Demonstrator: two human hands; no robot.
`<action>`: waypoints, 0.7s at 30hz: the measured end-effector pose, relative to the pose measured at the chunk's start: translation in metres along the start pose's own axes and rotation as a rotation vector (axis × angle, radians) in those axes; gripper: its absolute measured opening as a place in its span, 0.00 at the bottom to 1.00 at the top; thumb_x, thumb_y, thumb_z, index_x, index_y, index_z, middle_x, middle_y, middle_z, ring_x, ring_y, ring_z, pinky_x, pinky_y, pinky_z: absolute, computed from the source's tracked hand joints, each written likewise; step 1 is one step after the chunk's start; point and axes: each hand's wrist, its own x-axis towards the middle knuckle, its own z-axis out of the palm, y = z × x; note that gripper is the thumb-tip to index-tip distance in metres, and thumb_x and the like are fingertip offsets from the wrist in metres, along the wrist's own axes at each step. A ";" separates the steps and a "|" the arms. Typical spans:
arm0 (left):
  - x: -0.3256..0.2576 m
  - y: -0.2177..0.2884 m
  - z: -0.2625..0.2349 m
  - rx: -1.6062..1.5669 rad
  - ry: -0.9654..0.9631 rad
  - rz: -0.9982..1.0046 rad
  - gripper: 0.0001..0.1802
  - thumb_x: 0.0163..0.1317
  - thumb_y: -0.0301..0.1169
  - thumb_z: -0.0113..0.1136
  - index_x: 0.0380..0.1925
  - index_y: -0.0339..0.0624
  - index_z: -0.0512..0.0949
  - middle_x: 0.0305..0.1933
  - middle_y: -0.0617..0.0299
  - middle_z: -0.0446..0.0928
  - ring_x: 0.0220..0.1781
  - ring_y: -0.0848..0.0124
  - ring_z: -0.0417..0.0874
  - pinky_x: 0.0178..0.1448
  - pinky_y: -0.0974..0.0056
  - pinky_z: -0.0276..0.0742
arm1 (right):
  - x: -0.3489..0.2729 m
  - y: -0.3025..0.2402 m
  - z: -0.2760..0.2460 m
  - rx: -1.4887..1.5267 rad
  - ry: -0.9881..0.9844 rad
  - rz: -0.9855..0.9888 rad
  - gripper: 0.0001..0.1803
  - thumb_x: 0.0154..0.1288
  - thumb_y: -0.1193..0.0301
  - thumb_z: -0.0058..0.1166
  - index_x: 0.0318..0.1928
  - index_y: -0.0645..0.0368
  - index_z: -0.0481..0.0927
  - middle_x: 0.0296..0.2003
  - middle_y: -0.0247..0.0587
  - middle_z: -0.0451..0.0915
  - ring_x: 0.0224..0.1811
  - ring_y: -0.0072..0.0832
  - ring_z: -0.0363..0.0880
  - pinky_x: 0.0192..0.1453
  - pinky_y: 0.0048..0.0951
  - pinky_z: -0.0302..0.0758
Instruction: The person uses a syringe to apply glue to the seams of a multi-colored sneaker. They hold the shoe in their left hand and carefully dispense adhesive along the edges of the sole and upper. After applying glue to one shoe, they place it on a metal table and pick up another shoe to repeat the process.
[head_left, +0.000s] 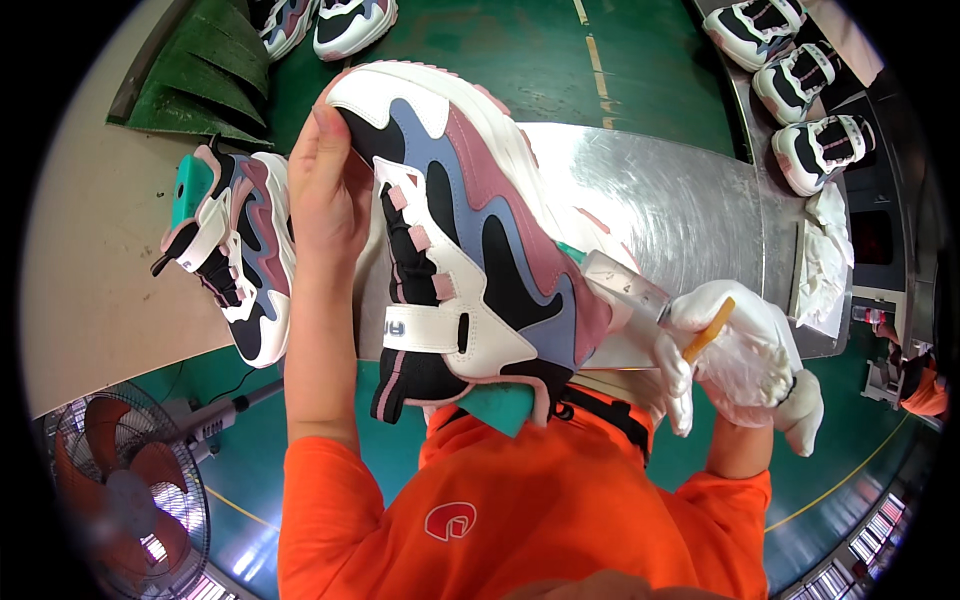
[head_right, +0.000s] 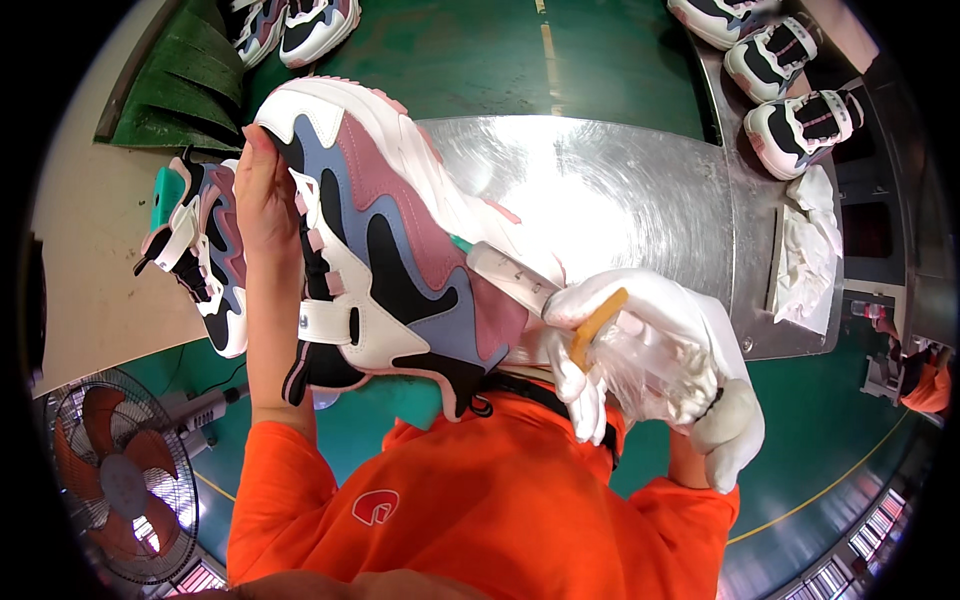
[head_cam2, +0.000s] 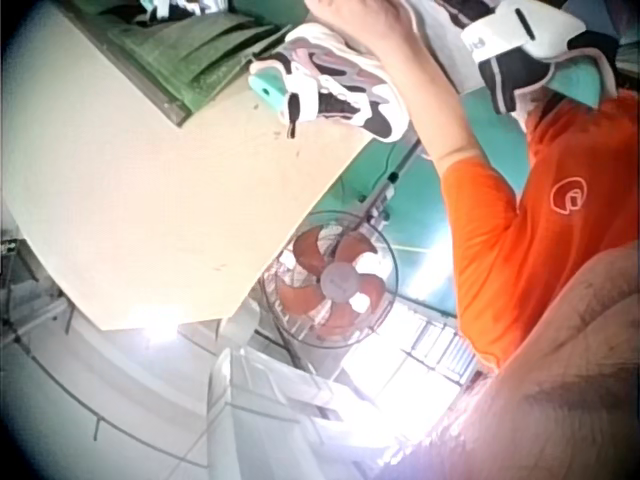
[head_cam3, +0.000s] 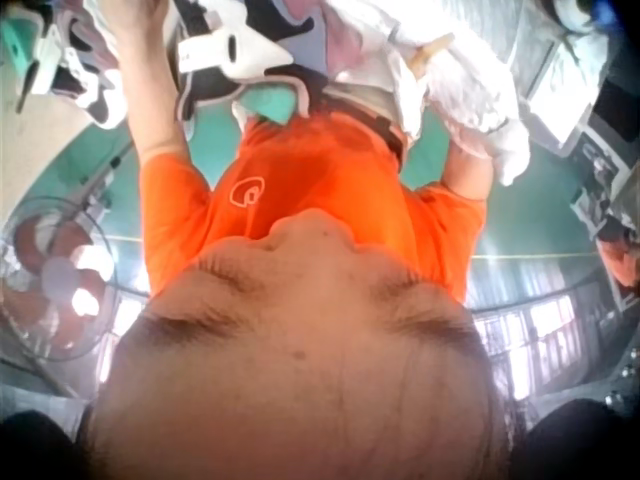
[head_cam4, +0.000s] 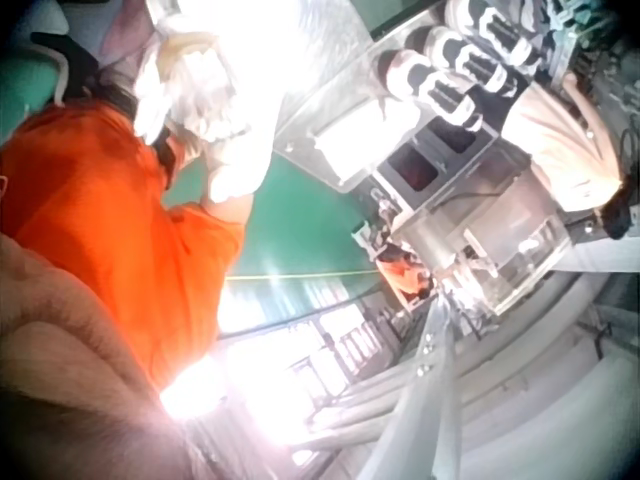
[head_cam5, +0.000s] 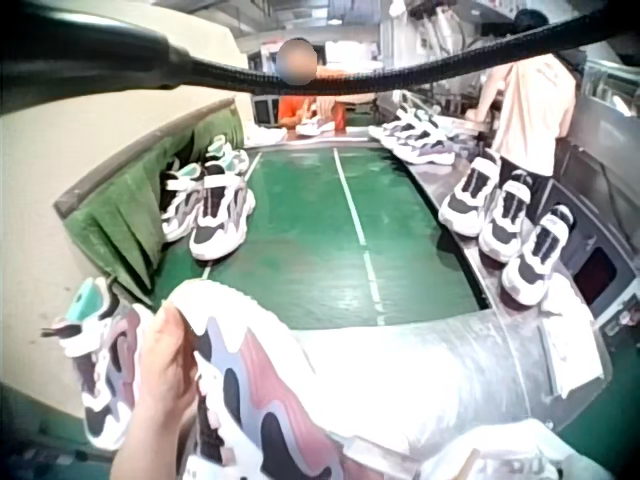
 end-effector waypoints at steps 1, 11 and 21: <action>0.000 0.001 0.000 -0.013 0.001 -0.003 0.26 0.75 0.43 0.46 0.62 0.31 0.67 0.58 0.54 0.76 0.59 0.67 0.77 0.65 0.62 0.69 | -0.003 0.000 0.000 0.003 -0.004 0.004 0.54 0.29 0.54 0.73 0.54 0.80 0.64 0.32 0.62 0.73 0.25 0.45 0.78 0.21 0.34 0.79; 0.000 0.002 0.008 -0.008 0.103 -0.066 0.23 0.74 0.46 0.47 0.52 0.35 0.75 0.48 0.63 0.79 0.47 0.77 0.78 0.53 0.72 0.71 | -0.019 0.002 -0.011 0.031 -0.008 -0.003 0.55 0.28 0.55 0.74 0.54 0.81 0.64 0.32 0.63 0.73 0.25 0.47 0.79 0.21 0.35 0.79; 0.003 -0.005 0.001 0.171 0.253 -0.185 0.22 0.74 0.44 0.48 0.51 0.34 0.75 0.49 0.59 0.81 0.50 0.72 0.80 0.55 0.67 0.74 | -0.026 0.011 -0.034 0.132 -0.013 -0.047 0.56 0.27 0.56 0.76 0.54 0.82 0.63 0.32 0.64 0.73 0.25 0.49 0.79 0.20 0.37 0.80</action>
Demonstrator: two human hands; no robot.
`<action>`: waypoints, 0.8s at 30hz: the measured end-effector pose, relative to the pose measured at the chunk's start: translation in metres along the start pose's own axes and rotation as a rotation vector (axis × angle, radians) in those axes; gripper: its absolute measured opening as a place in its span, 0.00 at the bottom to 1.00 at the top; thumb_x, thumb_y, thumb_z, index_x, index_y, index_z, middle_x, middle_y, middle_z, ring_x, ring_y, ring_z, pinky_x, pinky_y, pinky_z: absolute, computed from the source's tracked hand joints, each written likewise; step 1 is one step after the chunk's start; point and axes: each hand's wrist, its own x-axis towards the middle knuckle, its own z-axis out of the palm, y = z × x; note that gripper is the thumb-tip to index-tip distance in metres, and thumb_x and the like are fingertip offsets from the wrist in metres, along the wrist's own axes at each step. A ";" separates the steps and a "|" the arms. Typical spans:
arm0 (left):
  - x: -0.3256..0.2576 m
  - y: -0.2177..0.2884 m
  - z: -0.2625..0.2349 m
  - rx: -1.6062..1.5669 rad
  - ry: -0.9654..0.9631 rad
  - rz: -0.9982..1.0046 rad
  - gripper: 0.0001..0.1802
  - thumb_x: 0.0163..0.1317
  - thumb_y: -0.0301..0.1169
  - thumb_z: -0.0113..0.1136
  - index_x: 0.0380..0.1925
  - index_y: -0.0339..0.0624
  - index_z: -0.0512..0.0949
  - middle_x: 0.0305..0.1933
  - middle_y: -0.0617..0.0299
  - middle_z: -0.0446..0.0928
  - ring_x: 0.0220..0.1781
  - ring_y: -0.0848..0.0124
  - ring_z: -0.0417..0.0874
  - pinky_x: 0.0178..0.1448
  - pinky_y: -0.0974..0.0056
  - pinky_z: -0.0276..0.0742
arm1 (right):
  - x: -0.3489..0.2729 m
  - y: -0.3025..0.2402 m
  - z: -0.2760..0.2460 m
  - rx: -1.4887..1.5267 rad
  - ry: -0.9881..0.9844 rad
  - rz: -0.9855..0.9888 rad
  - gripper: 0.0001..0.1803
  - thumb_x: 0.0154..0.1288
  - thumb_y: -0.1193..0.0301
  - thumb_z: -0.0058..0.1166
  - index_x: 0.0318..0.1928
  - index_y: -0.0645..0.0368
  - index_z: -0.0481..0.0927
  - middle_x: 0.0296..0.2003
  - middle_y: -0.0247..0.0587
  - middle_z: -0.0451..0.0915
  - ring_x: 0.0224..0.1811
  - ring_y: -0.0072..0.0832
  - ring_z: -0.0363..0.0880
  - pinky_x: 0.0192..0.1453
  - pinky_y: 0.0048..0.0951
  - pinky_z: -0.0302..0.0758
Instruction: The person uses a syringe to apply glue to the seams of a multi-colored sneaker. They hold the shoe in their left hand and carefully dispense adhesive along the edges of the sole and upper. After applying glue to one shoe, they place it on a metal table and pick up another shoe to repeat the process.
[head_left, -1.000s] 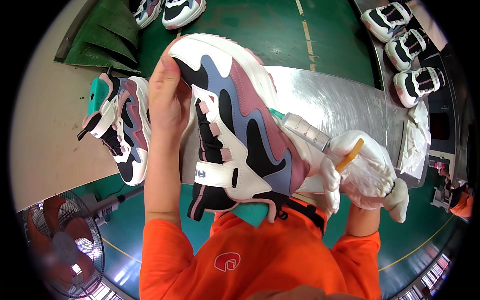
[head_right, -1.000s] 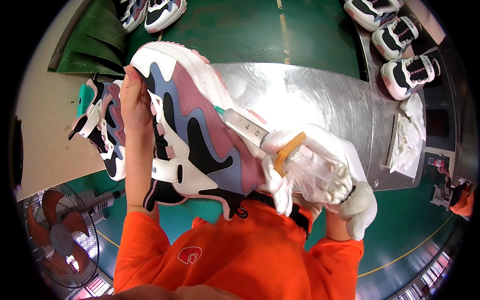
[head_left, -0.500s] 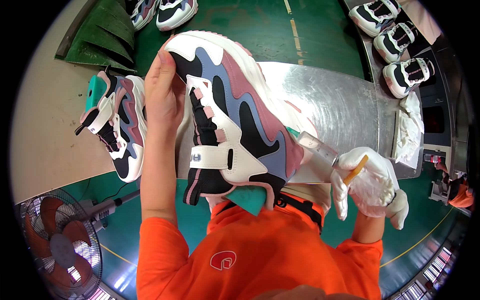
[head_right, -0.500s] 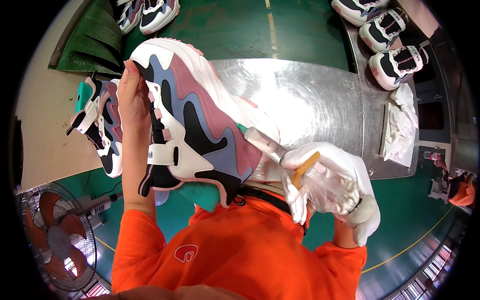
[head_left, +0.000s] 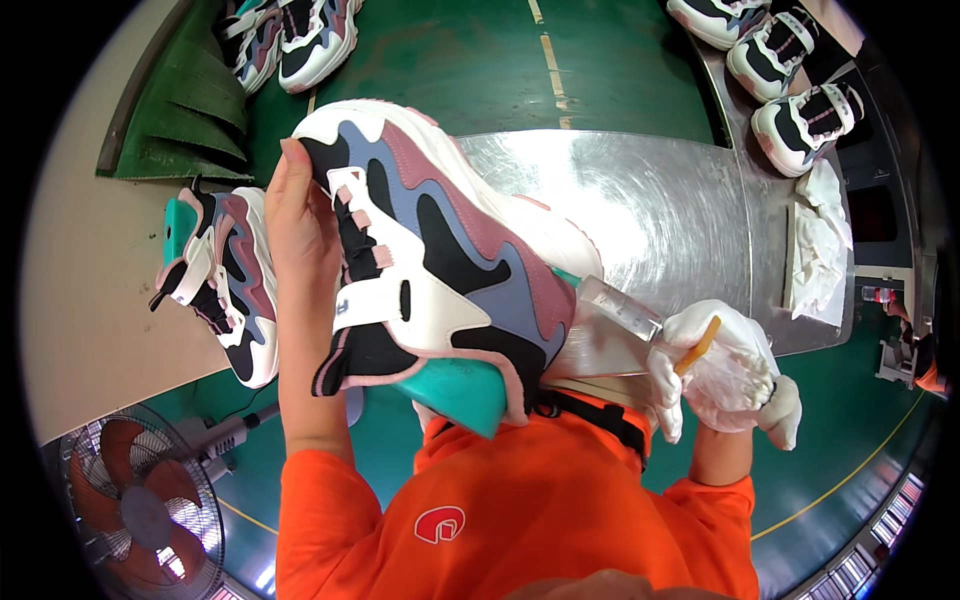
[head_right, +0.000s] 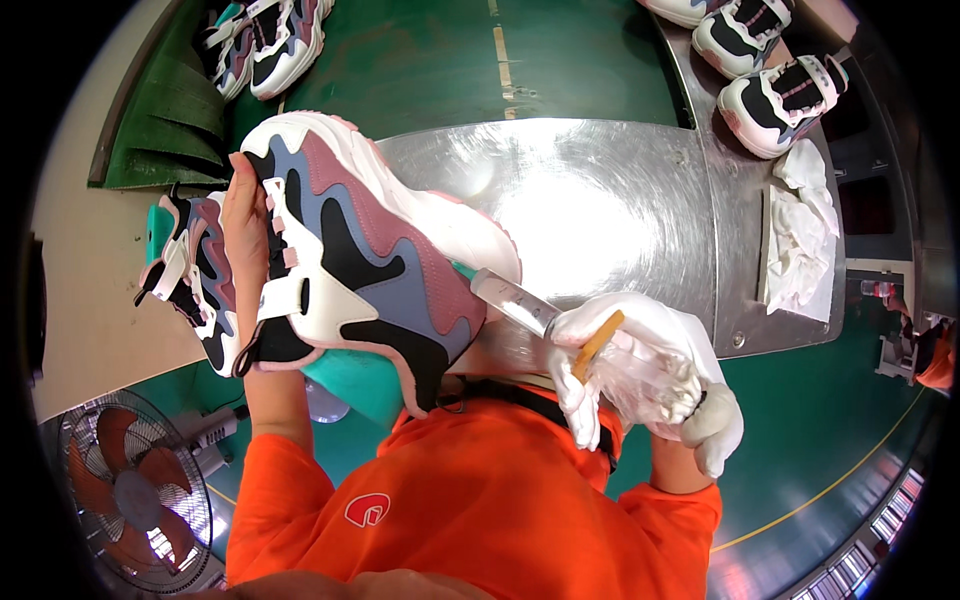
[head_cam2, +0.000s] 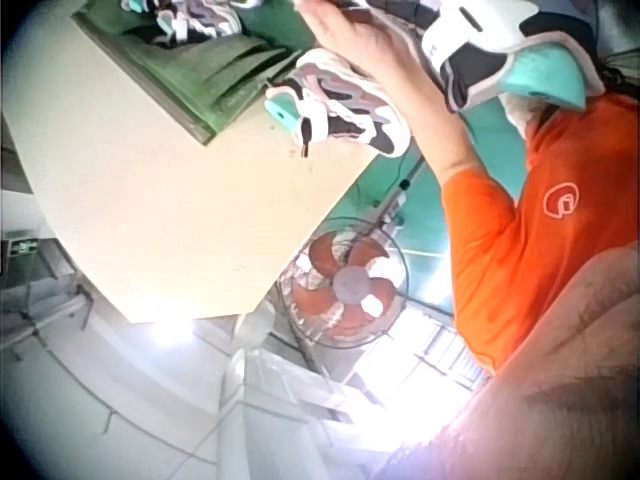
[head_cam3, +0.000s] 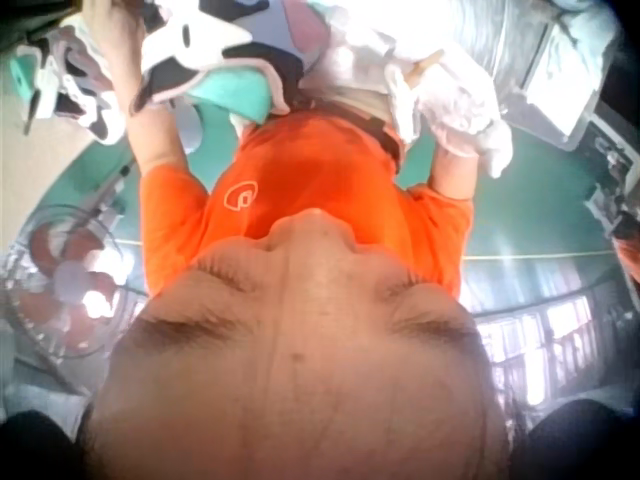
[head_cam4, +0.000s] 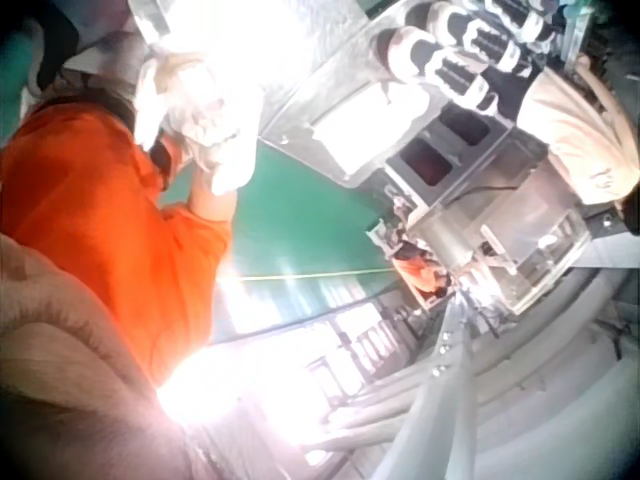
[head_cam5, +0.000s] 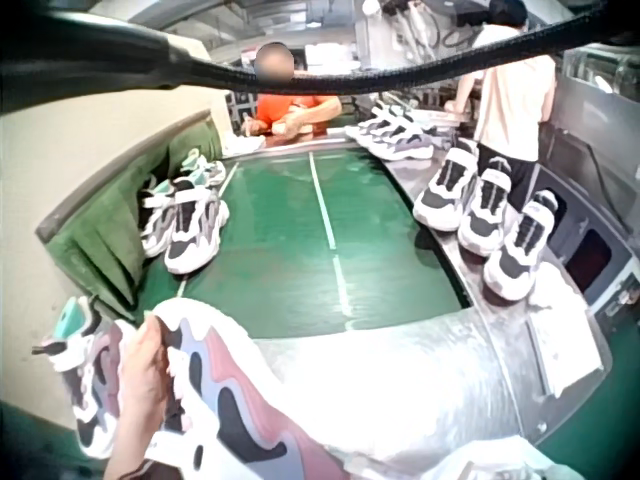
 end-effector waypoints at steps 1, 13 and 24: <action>0.003 -0.001 -0.001 -0.015 -0.006 -0.026 0.23 0.74 0.44 0.48 0.51 0.33 0.75 0.50 0.59 0.80 0.50 0.72 0.80 0.56 0.67 0.73 | -0.001 0.002 -0.002 0.010 -0.002 -0.006 0.56 0.27 0.57 0.76 0.54 0.82 0.63 0.32 0.64 0.73 0.25 0.49 0.79 0.20 0.37 0.80; 0.024 -0.020 -0.032 0.264 0.104 -0.158 0.26 0.74 0.52 0.46 0.34 0.39 0.79 0.22 0.73 0.66 0.23 0.83 0.57 0.27 0.73 0.51 | -0.009 0.022 -0.023 0.207 0.025 -0.098 0.56 0.28 0.60 0.76 0.55 0.84 0.63 0.32 0.67 0.74 0.22 0.51 0.80 0.21 0.38 0.81; 0.006 0.010 0.025 0.345 0.134 -0.221 0.28 0.74 0.53 0.43 0.30 0.38 0.76 0.23 0.68 0.71 0.24 0.80 0.67 0.30 0.73 0.65 | -0.020 0.030 -0.020 0.203 0.178 -0.047 0.59 0.25 0.50 0.80 0.56 0.76 0.68 0.34 0.62 0.77 0.21 0.48 0.79 0.22 0.39 0.80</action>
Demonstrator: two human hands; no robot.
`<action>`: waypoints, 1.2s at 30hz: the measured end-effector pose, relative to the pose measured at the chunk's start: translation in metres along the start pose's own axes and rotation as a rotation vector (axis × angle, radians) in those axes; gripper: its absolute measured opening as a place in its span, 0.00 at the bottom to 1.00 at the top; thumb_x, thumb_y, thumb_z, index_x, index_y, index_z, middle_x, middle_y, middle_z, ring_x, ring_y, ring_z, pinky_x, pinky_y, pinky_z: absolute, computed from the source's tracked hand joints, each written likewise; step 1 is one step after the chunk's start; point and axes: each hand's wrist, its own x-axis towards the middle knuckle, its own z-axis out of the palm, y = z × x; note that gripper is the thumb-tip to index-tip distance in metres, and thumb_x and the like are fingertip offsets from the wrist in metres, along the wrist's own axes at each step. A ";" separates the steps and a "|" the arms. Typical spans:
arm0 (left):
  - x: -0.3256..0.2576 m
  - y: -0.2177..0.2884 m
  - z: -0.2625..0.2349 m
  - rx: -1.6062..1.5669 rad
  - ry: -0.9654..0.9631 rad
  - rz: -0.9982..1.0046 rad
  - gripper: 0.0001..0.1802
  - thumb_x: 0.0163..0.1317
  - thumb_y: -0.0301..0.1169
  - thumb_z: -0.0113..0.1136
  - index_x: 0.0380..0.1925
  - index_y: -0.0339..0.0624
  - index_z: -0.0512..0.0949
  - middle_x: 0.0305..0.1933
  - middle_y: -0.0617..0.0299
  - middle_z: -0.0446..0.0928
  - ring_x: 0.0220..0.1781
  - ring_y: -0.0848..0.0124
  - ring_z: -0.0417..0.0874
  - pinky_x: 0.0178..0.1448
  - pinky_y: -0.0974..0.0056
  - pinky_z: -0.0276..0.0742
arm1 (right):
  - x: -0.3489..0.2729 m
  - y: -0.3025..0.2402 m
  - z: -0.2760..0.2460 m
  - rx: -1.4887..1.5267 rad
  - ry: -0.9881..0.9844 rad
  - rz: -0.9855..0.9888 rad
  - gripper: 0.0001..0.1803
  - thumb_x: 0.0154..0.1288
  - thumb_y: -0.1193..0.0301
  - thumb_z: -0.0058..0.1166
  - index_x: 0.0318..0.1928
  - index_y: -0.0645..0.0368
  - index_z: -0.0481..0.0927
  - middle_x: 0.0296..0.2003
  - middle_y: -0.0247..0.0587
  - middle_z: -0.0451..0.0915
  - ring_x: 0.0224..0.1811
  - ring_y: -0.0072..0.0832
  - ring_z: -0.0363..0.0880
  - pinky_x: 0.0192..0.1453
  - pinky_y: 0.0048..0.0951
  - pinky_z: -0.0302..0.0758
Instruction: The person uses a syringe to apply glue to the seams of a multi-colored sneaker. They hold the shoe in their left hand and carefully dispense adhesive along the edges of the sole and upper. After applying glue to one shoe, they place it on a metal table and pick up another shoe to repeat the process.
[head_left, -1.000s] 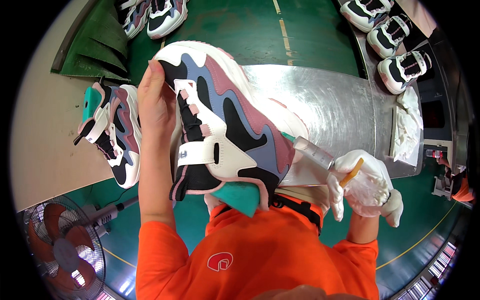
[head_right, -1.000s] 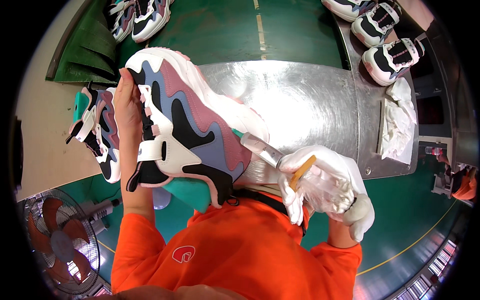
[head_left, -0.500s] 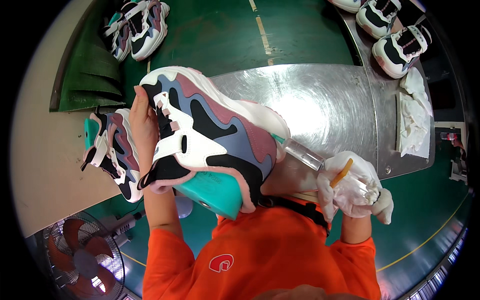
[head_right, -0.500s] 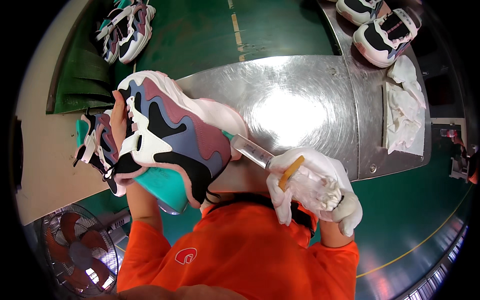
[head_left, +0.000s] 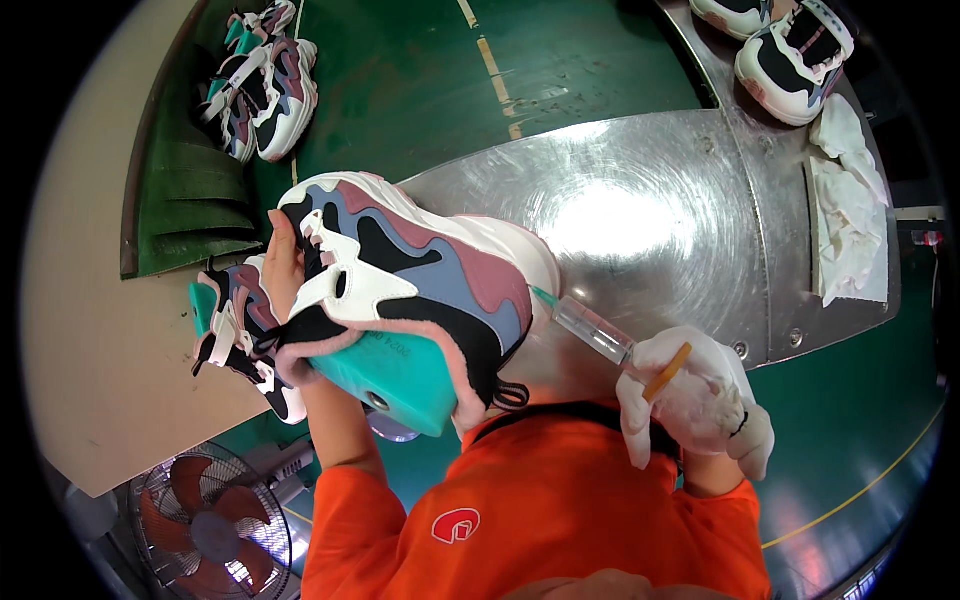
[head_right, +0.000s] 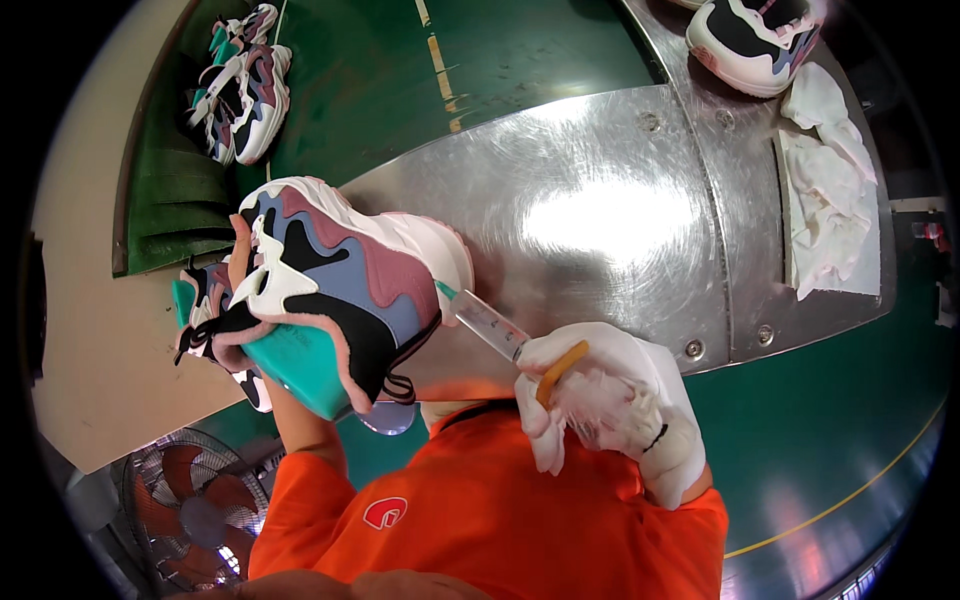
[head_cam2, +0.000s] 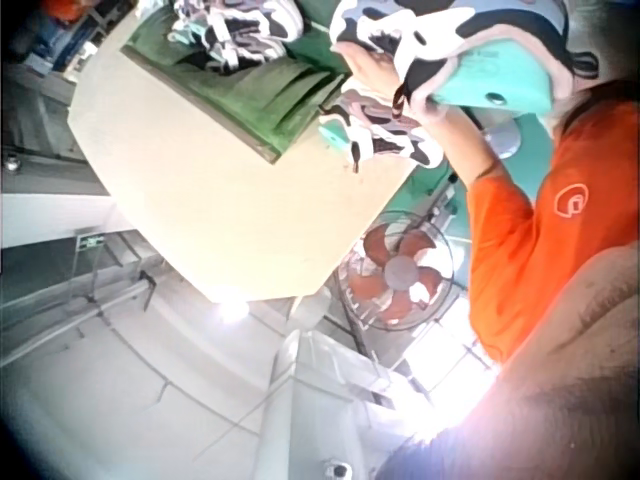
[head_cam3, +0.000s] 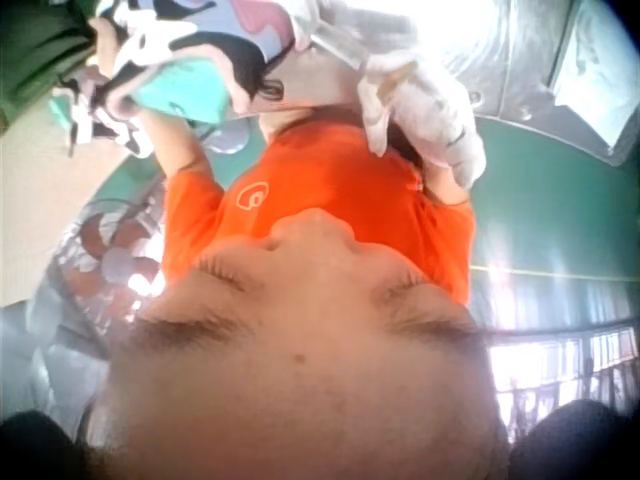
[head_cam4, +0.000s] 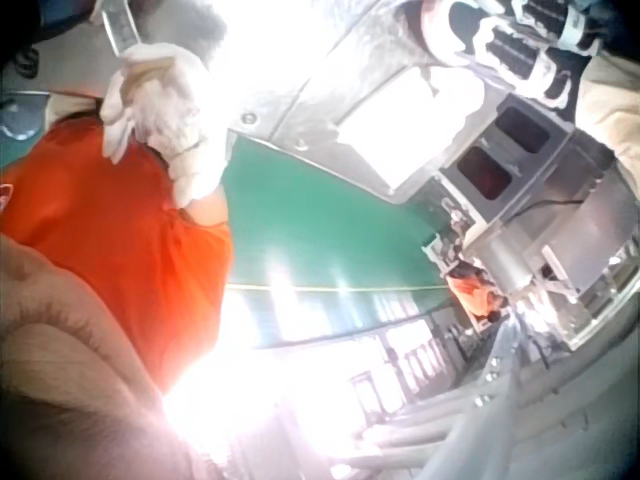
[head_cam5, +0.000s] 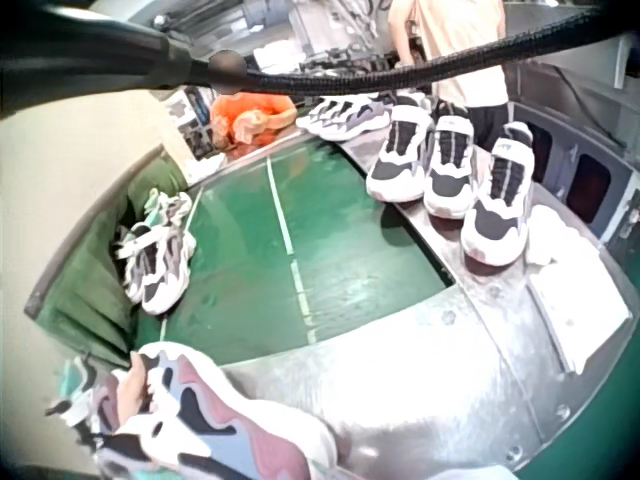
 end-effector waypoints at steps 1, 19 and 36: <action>-0.004 0.003 0.005 -0.021 -0.009 -0.007 0.28 0.74 0.53 0.43 0.31 0.38 0.76 0.23 0.68 0.72 0.25 0.80 0.69 0.31 0.73 0.67 | -0.001 0.000 0.001 -0.019 0.011 -0.006 0.59 0.25 0.49 0.80 0.56 0.75 0.68 0.34 0.61 0.77 0.21 0.47 0.79 0.22 0.39 0.80; -0.003 -0.015 -0.036 0.059 -0.498 0.618 0.11 0.59 0.29 0.57 0.32 0.27 0.77 0.35 0.42 0.83 0.38 0.60 0.85 0.48 0.61 0.82 | 0.014 0.022 -0.021 0.208 -0.321 -0.211 0.64 0.26 0.70 0.78 0.64 0.82 0.54 0.48 0.61 0.72 0.40 0.39 0.79 0.43 0.30 0.82; -0.118 -0.030 -0.068 -0.023 -0.090 -0.178 0.26 0.62 0.37 0.56 0.56 0.30 0.67 0.54 0.47 0.77 0.52 0.58 0.82 0.52 0.55 0.84 | 0.020 0.041 -0.028 0.085 -0.444 -0.281 0.63 0.31 0.72 0.76 0.66 0.81 0.49 0.55 0.62 0.64 0.49 0.41 0.76 0.52 0.35 0.79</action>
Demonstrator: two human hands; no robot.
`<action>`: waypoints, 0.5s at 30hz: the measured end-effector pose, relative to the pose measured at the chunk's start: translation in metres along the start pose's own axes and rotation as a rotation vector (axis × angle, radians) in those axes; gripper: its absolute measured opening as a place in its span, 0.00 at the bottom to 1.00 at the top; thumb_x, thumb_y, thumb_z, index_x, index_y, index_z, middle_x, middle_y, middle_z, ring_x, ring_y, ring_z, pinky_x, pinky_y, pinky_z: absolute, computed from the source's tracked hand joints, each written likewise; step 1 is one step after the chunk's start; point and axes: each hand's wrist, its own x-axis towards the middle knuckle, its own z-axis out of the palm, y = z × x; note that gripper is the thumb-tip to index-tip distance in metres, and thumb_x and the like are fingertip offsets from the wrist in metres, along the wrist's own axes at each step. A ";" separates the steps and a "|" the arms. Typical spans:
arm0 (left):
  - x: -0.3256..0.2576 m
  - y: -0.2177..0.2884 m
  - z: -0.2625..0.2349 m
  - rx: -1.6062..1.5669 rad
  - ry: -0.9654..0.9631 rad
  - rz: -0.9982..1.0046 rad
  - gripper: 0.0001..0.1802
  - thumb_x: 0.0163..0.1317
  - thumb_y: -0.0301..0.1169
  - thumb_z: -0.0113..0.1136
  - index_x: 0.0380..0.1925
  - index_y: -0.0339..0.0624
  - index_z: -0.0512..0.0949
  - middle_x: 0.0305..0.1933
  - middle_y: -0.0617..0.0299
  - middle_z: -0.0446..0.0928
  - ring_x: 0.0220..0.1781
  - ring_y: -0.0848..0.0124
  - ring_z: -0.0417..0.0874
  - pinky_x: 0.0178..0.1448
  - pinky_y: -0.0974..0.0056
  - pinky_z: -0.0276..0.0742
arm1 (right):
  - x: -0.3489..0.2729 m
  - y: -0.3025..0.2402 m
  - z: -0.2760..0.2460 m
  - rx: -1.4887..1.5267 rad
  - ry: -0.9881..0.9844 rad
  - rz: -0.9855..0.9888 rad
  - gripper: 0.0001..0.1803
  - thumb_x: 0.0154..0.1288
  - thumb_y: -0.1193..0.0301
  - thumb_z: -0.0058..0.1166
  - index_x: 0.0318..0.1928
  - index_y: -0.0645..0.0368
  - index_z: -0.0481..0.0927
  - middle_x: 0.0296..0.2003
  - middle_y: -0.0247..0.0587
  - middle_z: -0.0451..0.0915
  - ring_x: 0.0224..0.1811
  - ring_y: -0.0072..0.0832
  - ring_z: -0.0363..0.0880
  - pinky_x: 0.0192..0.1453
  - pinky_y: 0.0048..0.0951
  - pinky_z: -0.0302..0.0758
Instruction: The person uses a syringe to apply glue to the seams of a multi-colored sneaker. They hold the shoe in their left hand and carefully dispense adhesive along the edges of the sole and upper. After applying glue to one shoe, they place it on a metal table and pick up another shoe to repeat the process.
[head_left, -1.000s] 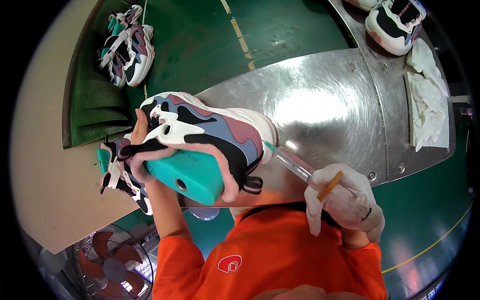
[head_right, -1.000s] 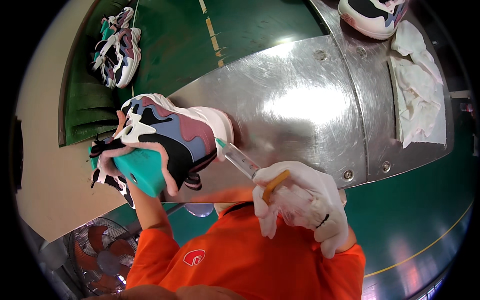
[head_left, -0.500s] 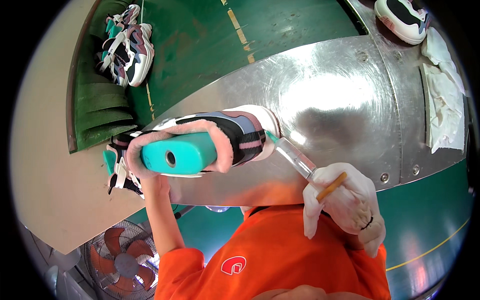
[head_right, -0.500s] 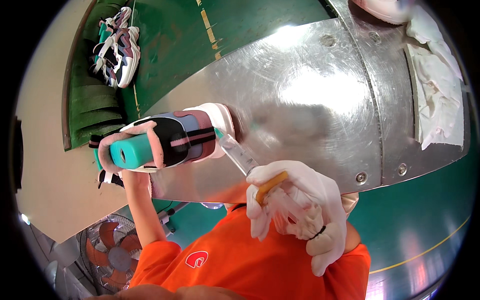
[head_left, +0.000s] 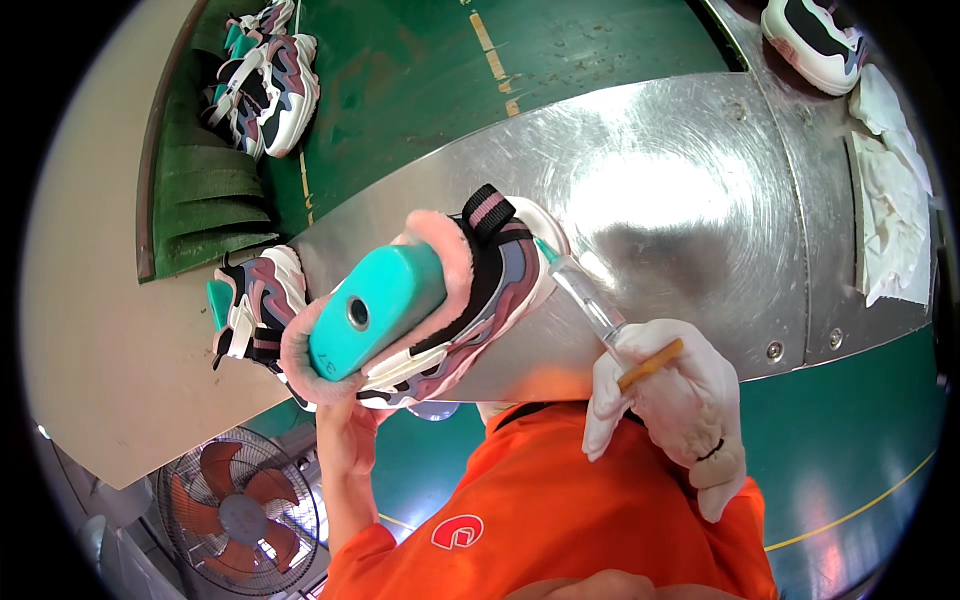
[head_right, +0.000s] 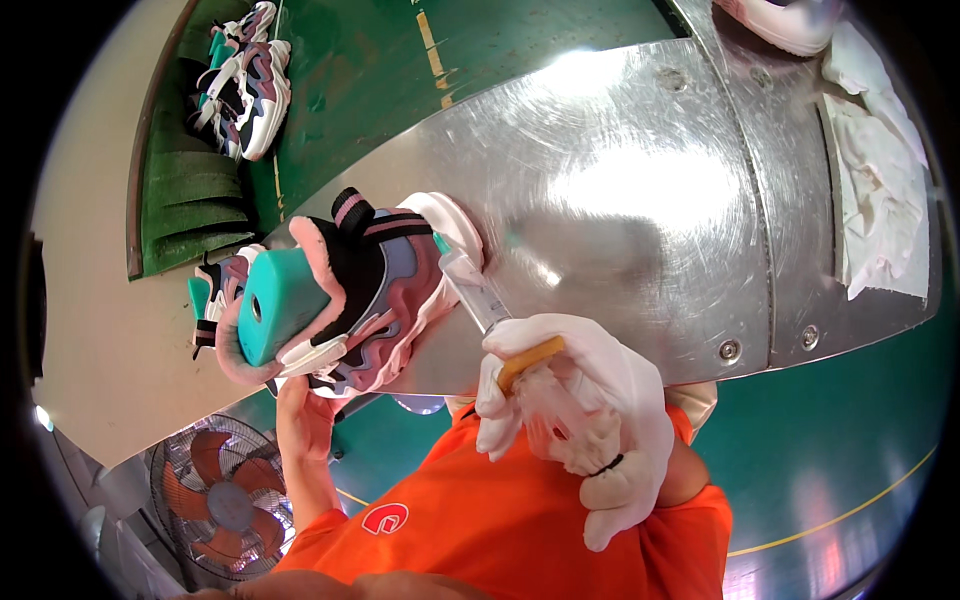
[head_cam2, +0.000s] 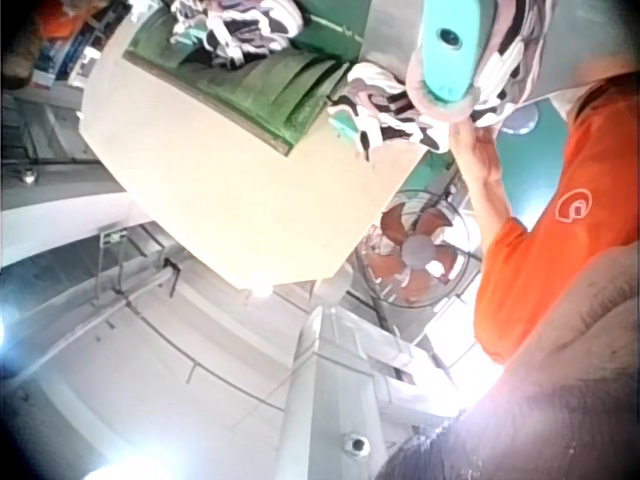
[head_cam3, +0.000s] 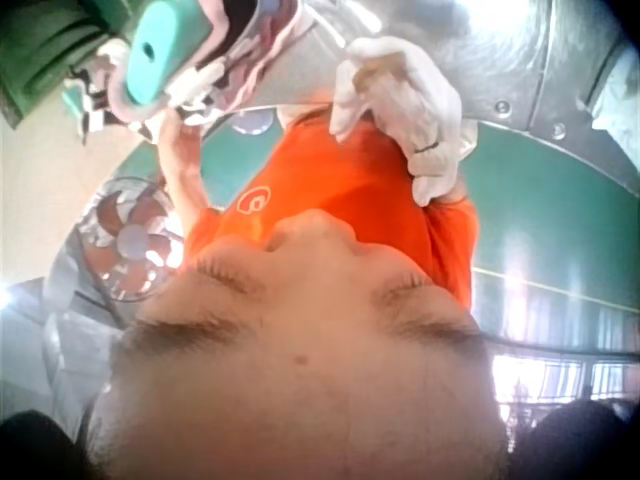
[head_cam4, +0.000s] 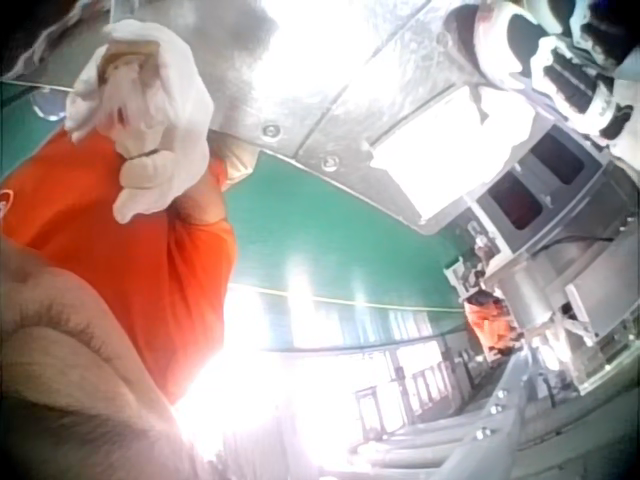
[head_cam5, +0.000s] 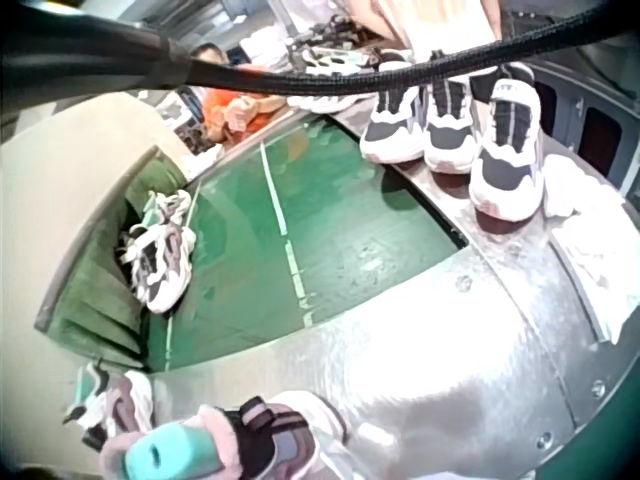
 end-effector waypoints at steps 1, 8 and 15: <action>-0.007 -0.003 -0.001 -0.006 -0.011 -0.025 0.27 0.63 0.38 0.55 0.57 0.30 0.66 0.55 0.47 0.76 0.53 0.58 0.82 0.52 0.54 0.84 | 0.000 0.000 0.000 -0.003 -0.005 0.002 0.63 0.31 0.72 0.76 0.66 0.81 0.49 0.54 0.62 0.64 0.49 0.41 0.76 0.52 0.35 0.79; -0.040 -0.011 -0.017 -0.018 -0.096 -0.149 0.31 0.71 0.43 0.50 0.64 0.30 0.62 0.59 0.47 0.74 0.56 0.57 0.81 0.53 0.52 0.85 | 0.002 0.002 0.006 0.038 0.042 -0.020 0.61 0.31 0.73 0.76 0.65 0.80 0.52 0.54 0.60 0.65 0.48 0.40 0.77 0.53 0.36 0.79; -0.043 -0.010 -0.017 -0.039 -0.143 -0.186 0.30 0.72 0.43 0.47 0.63 0.30 0.63 0.59 0.48 0.75 0.56 0.58 0.81 0.53 0.53 0.85 | 0.004 -0.006 0.011 -0.037 0.103 0.062 0.60 0.29 0.74 0.75 0.65 0.78 0.54 0.51 0.56 0.69 0.46 0.38 0.78 0.52 0.35 0.79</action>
